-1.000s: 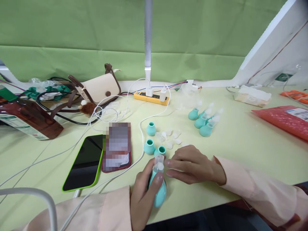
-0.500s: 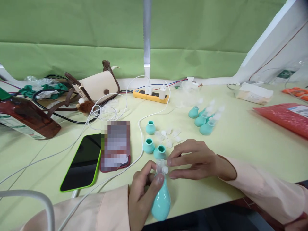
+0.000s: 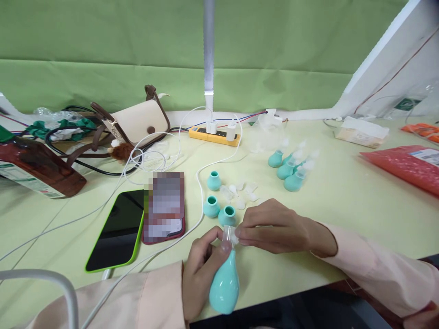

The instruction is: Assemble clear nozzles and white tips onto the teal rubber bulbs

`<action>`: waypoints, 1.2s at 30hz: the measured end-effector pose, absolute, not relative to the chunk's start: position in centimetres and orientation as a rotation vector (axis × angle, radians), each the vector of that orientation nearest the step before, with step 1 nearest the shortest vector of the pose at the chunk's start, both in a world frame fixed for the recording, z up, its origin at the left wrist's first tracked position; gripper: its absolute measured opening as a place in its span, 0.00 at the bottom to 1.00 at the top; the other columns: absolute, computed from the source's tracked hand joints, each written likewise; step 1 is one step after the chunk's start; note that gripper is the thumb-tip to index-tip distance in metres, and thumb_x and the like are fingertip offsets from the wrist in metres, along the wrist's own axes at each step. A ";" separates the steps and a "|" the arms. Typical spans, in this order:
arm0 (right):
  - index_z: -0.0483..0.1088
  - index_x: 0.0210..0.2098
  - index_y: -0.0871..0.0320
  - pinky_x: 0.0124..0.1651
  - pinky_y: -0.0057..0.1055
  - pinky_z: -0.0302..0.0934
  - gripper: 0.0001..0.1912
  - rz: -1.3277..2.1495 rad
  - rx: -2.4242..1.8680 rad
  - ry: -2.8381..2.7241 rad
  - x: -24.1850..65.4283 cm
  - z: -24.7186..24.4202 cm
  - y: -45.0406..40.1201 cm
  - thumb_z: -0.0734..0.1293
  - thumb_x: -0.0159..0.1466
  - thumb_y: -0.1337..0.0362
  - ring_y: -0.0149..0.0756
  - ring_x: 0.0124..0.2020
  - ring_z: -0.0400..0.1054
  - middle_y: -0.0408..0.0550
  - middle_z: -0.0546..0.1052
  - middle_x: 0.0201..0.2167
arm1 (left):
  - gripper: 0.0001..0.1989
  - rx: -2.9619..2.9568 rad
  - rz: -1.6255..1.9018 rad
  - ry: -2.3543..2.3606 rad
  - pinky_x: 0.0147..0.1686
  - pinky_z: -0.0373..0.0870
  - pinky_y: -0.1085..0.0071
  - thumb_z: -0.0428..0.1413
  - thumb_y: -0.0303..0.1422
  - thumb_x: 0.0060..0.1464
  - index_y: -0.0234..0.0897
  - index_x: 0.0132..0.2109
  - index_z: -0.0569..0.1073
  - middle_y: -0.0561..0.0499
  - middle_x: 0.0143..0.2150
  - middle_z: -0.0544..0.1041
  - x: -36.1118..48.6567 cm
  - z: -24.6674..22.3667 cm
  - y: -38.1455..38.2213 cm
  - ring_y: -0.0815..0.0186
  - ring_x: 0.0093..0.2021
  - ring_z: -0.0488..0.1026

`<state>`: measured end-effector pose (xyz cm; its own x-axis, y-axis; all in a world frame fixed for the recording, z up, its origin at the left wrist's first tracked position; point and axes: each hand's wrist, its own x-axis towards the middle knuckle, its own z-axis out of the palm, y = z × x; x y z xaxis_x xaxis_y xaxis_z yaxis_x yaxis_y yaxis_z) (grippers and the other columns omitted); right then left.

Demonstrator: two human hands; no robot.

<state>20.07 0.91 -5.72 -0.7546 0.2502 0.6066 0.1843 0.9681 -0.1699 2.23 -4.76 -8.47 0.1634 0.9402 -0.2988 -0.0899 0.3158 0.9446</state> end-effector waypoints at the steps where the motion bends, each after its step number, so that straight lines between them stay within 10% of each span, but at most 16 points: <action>1: 0.65 0.36 0.62 0.27 0.22 0.57 0.06 0.107 -0.297 -2.436 20.1 -5.6 0.9 0.63 0.58 0.70 0.24 0.27 0.63 0.46 0.72 0.27 | 0.15 0.946 0.920 1.157 0.21 0.54 0.78 0.56 0.45 0.42 0.37 0.32 0.70 0.57 0.21 0.60 2.1 -8.6 -4.7 0.72 0.22 0.56; 23: 0.64 0.32 0.66 0.32 0.32 0.58 0.14 -0.324 -0.262 -2.670 20.1 -5.8 0.2 0.49 0.62 0.74 0.36 0.33 0.59 0.52 0.68 0.28 | 0.13 0.892 0.818 1.157 0.25 0.57 0.75 0.57 0.39 0.40 0.33 0.29 0.70 0.56 0.22 0.64 2.4 -8.4 -3.6 0.70 0.25 0.59; 36: 0.56 0.33 0.59 0.37 0.31 0.57 0.04 0.962 -0.610 -2.216 20.2 -5.6 0.3 0.53 0.63 0.70 0.30 0.34 0.55 0.46 0.61 0.30 | 0.15 0.897 0.844 1.207 0.22 0.56 0.77 0.59 0.40 0.38 0.35 0.34 0.73 0.58 0.19 0.60 2.1 -8.9 -4.2 0.71 0.22 0.57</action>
<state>20.22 0.34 -5.62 -0.6886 0.6245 0.3685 0.1572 0.6246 -0.7649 2.13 -4.25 -8.87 0.1589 0.9033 -0.3984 -0.0637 0.4121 0.9089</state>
